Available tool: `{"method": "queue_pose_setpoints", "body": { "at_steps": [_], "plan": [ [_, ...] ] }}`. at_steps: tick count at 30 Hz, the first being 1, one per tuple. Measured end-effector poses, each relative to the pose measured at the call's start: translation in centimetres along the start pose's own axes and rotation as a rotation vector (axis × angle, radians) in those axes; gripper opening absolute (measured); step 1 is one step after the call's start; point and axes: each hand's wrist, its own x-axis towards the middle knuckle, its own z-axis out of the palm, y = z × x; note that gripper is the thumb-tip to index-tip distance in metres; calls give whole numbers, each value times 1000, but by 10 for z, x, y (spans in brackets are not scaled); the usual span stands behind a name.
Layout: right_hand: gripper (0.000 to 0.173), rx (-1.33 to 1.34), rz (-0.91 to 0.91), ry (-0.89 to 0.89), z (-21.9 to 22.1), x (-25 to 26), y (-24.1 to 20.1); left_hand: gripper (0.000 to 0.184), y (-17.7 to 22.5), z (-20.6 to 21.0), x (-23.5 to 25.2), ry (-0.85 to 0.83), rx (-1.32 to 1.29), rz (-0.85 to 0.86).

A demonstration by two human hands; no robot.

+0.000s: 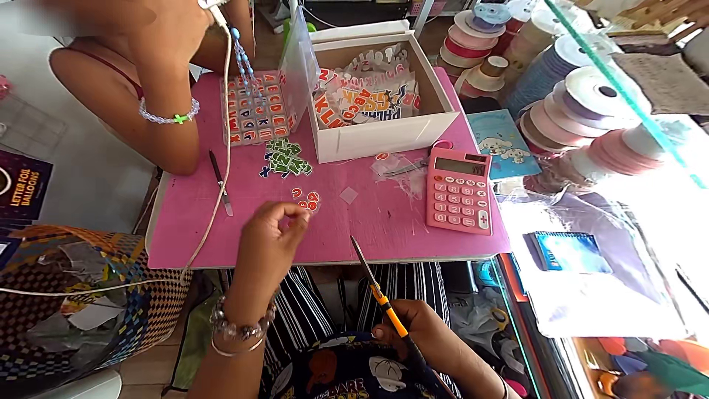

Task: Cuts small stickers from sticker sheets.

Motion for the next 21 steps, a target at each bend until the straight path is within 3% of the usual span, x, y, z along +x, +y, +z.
{"method": "queue_pose_setpoints", "body": {
  "at_steps": [5,13,15,21],
  "plan": [
    [35,-30,18,2,2,-1,-1,12,-7,4,33,-49,239,-118],
    [32,11,15,33,0,-2,-1,36,-20,6,28,55,150,-149],
    [28,49,-73,105,4,2,-1,34,-12,3,13,43,56,-56],
    [20,217,-352,234,15,15,-11,26,23,45,-45,-149,-146,466]
  ]
}}
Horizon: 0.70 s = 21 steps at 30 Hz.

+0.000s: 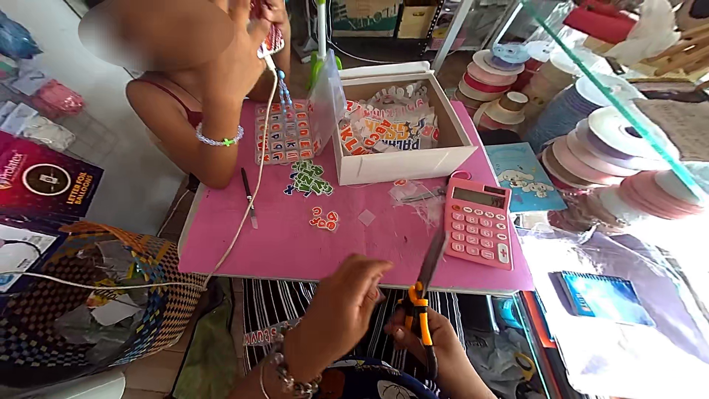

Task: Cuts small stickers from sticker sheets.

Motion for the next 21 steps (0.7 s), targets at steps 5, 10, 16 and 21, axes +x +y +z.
{"method": "queue_pose_setpoints", "body": {
  "at_steps": [5,10,16,21],
  "plan": [
    [16,84,-185,-2,3,6,-5,36,1,18,-8,-77,18,43],
    [14,42,-207,59,3,5,-6,35,4,30,-11,-114,-9,91],
    [13,67,-167,38,3,2,-10,32,0,35,-14,-96,13,117],
    [13,32,-197,55,4,5,-11,34,2,34,-16,-114,-11,102]
  ]
}}
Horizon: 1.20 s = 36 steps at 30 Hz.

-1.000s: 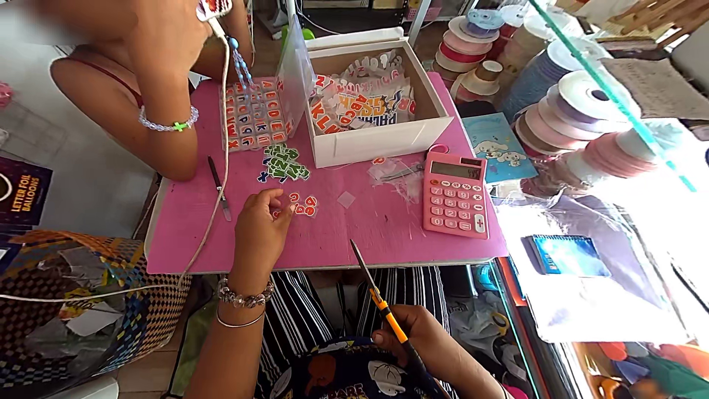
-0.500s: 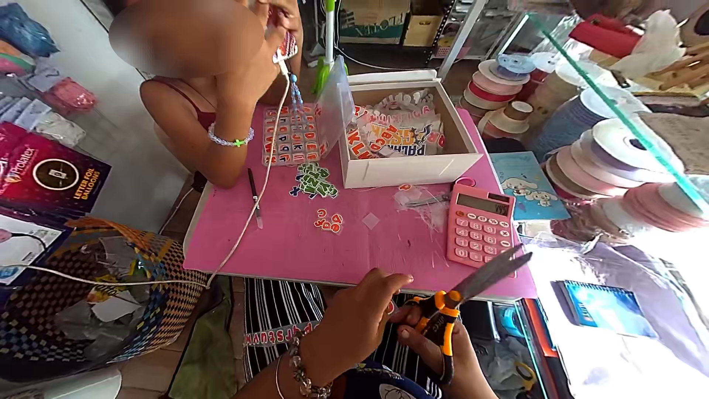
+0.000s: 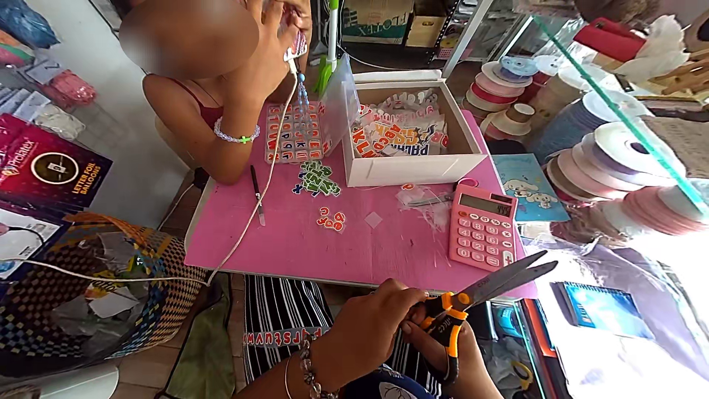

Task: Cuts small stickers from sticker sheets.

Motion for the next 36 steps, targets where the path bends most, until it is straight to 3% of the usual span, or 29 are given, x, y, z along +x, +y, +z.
{"method": "queue_pose_setpoints", "body": {
  "at_steps": [4,12,19,24,27,30,33,36],
  "plan": [
    [16,-17,-54,47,4,5,1,27,0,-2,-1,20,-129,-62],
    [12,-59,-131,120,3,26,-7,43,-6,-31,3,-22,-539,-335],
    [12,-53,-110,113,12,26,-4,28,-9,-40,0,-63,-685,-344],
    [9,-64,-91,70,12,26,-2,16,-17,-51,4,-34,-589,-321],
    [11,-84,22,-2,5,19,1,17,-31,-67,12,105,-494,-313],
    [25,-134,198,-138,-7,9,5,18,-46,-79,19,219,-436,-380],
    [37,-223,361,-291,-16,1,10,15,-56,-83,21,210,-416,-431],
    [38,-331,549,-388,-23,-2,12,19,-62,-84,21,119,-443,-496]
  ]
}}
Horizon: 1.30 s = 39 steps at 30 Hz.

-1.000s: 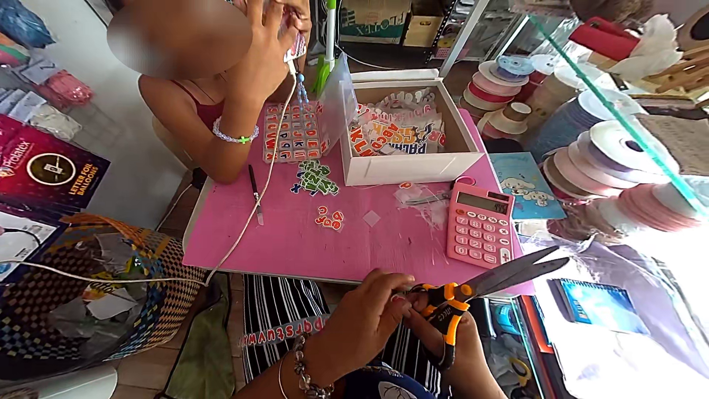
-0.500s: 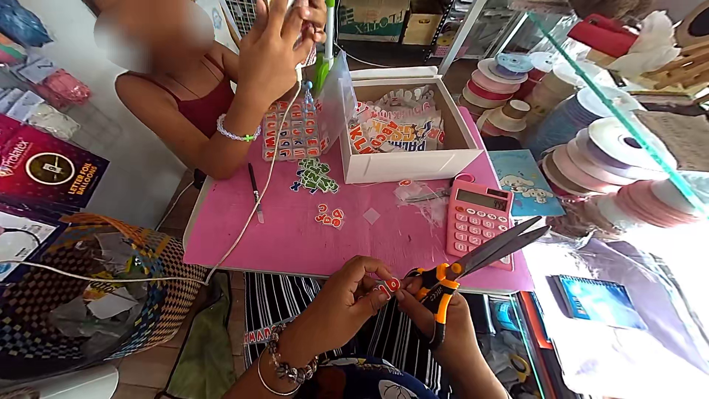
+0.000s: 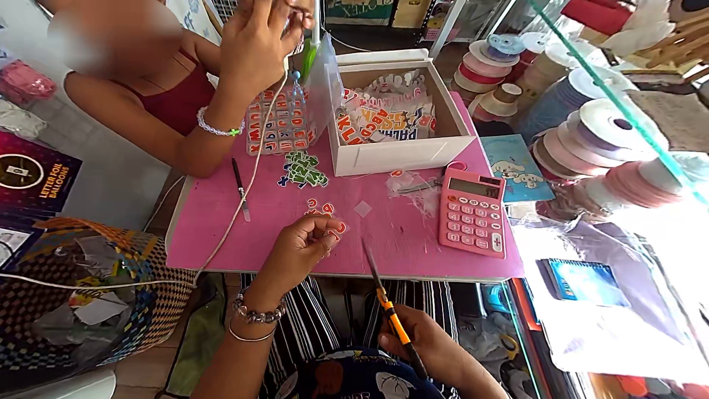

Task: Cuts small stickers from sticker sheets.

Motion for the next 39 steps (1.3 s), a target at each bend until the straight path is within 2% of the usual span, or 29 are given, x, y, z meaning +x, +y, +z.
{"method": "queue_pose_setpoints", "body": {
  "at_steps": [3,8,17,39],
  "plan": [
    [43,-90,126,-64,-5,-1,5,27,-2,-5,3,-113,-20,-54],
    [42,-82,166,-77,-7,1,2,32,-1,-10,8,-274,19,-99],
    [37,-7,190,-90,-3,9,-6,26,-2,-9,6,-306,50,-104],
    [34,-23,207,-41,1,13,-15,26,-2,-8,6,-294,59,-74]
  ]
}}
